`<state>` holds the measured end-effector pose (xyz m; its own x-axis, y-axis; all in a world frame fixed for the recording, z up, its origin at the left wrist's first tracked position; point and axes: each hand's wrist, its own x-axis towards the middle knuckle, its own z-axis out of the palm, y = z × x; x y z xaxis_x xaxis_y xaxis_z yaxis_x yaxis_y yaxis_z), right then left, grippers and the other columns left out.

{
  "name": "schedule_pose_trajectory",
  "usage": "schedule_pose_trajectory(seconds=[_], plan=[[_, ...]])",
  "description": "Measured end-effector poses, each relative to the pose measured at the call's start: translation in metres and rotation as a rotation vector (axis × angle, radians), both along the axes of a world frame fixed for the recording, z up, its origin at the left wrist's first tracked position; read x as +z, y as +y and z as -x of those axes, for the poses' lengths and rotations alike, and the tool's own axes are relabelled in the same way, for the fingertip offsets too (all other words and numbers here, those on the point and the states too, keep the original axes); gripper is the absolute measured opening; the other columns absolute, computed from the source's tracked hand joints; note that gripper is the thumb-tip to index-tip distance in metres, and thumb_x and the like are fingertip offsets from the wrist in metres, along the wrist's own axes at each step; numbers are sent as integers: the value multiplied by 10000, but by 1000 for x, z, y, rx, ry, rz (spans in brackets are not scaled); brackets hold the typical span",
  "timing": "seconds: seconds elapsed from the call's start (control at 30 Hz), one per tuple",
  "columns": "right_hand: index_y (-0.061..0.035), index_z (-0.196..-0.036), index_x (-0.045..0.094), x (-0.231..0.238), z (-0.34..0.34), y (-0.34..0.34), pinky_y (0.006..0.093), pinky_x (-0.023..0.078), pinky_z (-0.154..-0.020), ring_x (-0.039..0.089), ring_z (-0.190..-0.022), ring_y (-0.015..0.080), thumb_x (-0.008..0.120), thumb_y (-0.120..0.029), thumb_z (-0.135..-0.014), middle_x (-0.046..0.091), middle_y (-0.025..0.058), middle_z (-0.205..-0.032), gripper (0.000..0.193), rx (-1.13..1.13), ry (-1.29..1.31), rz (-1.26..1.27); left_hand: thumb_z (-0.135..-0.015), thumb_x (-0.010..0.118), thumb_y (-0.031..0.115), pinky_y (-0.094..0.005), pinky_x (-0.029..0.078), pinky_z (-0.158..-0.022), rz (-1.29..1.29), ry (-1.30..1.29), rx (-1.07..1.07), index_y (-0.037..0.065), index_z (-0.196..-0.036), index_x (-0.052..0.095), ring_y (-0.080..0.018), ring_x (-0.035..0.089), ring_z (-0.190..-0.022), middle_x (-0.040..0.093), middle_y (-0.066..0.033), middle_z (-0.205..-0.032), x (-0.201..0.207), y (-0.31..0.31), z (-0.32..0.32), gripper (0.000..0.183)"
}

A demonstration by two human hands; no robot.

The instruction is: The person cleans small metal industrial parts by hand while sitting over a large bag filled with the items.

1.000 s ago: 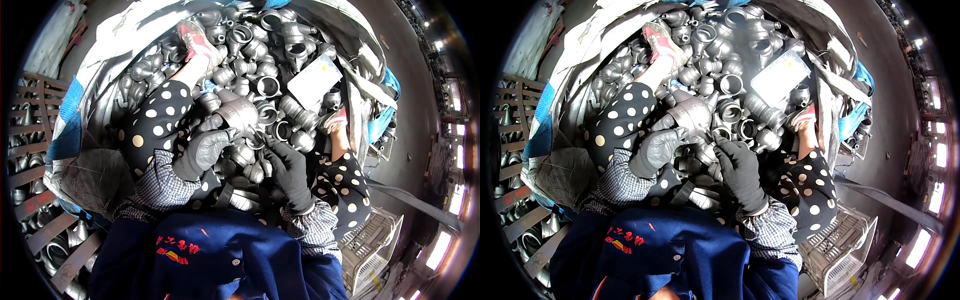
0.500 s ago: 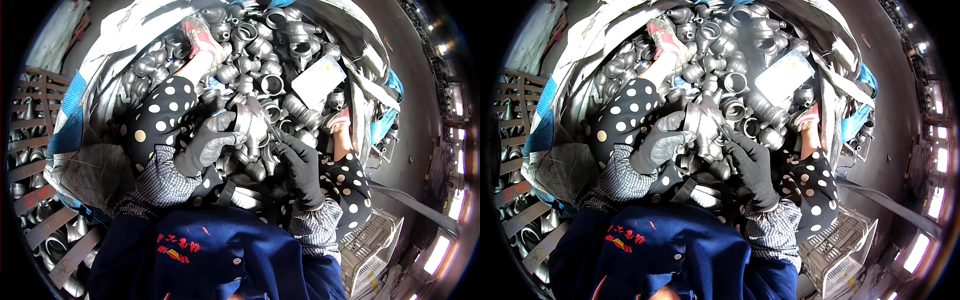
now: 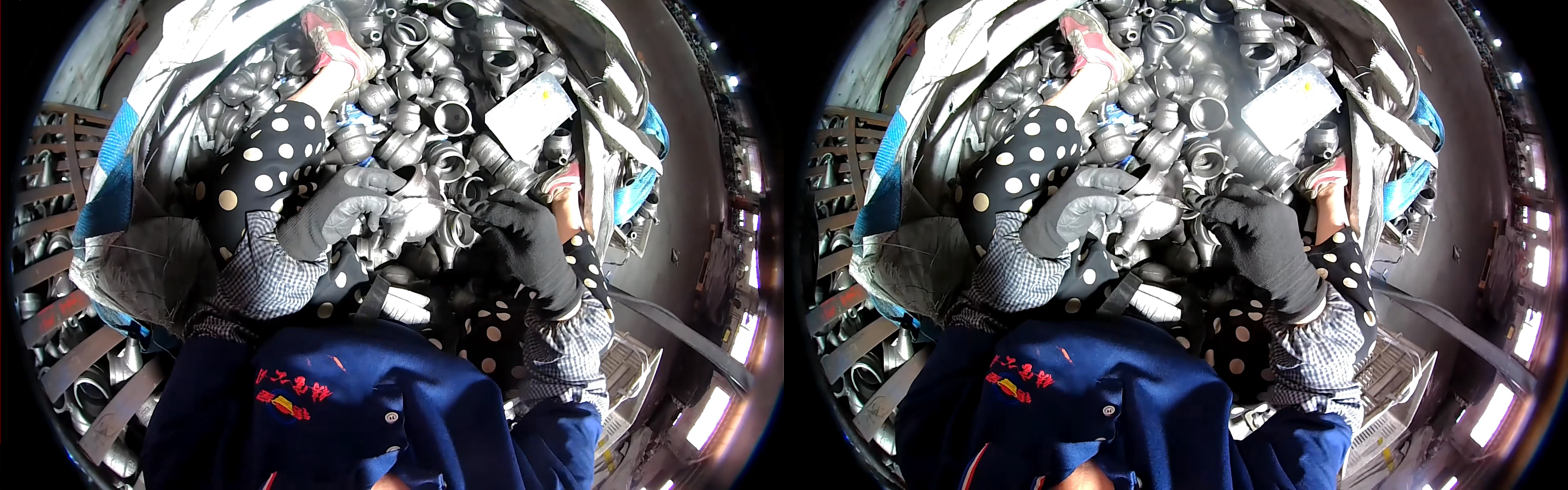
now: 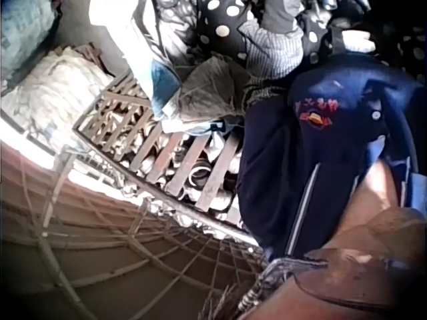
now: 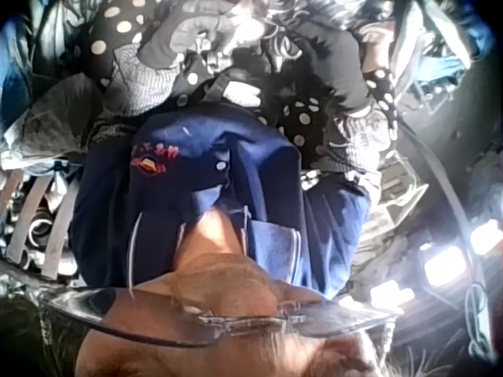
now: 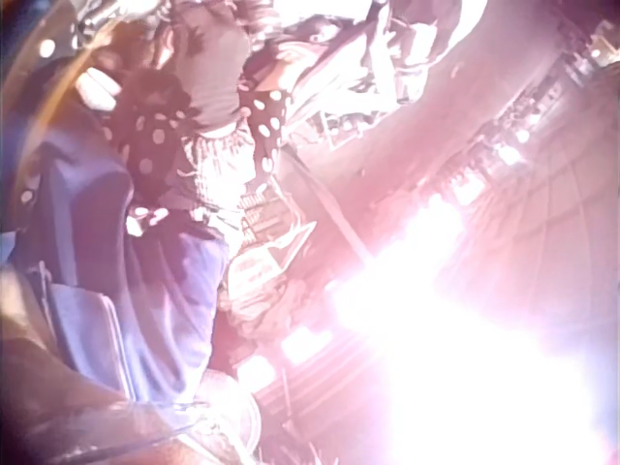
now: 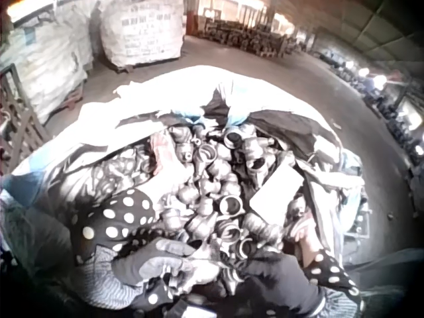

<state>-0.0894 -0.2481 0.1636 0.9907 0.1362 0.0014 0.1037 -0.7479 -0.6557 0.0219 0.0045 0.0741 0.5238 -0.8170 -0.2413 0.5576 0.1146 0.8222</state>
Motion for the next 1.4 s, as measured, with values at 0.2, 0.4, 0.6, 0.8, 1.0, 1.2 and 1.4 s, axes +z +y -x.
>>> schedule_pose_trajectory(seconds=[0.2,0.4,0.6,0.8,1.0,1.2,1.4], plan=[[-111,-963,707,3,-2,-2,380,528,-708,650,-858,315,692,-55,-716,655,86,-957,253,74,-43,63,-937,545,139,-278,544,-689,226,231,3,-37,-1185,576,-173,661,-830,667,-86,-1024,-10,1,-2,306],[-145,-992,712,1,-3,3,380,516,-680,639,-817,299,685,-73,-707,651,70,-966,295,125,-92,153,-988,506,208,-198,495,-440,67,295,36,24,-1247,520,-141,644,-728,637,-75,-1000,5,-3,0,318],[-198,-1004,720,0,-4,5,376,514,-653,637,-787,269,671,-120,-716,647,32,-974,302,170,-121,316,-1022,416,262,-271,497,-435,147,187,-4,12,-1112,527,-174,580,-534,563,-61,-729,16,-14,3,288],[-231,-1024,719,-4,-4,5,376,509,-624,636,-765,251,671,-143,-711,641,23,-955,329,187,-131,386,-1016,433,231,-263,495,-454,120,162,15,11,-1068,536,-168,570,-553,539,-37,-729,13,-11,6,249],[-264,-1102,699,-3,-6,5,364,507,-602,637,-724,232,665,-174,-736,643,28,-955,379,226,-77,415,-996,493,238,-214,503,-565,-40,114,100,18,-1104,592,-102,616,-710,637,-42,-864,13,-11,6,264],[-241,-1102,703,-1,-9,3,371,510,-605,648,-732,241,659,-159,-761,652,51,-884,354,233,-5,373,-979,534,175,-226,473,-764,-45,126,-1,10,-1113,623,-94,606,-897,657,-29,-963,2,-6,0,230],[-85,-1060,697,8,-8,-1,306,509,-708,661,-813,226,618,-19,-841,696,122,-955,242,39,191,-198,-942,574,133,-230,477,-773,-23,177,-57,-3,-1088,639,-80,612,-863,665,-24,-946,-9,3,-2,210]])
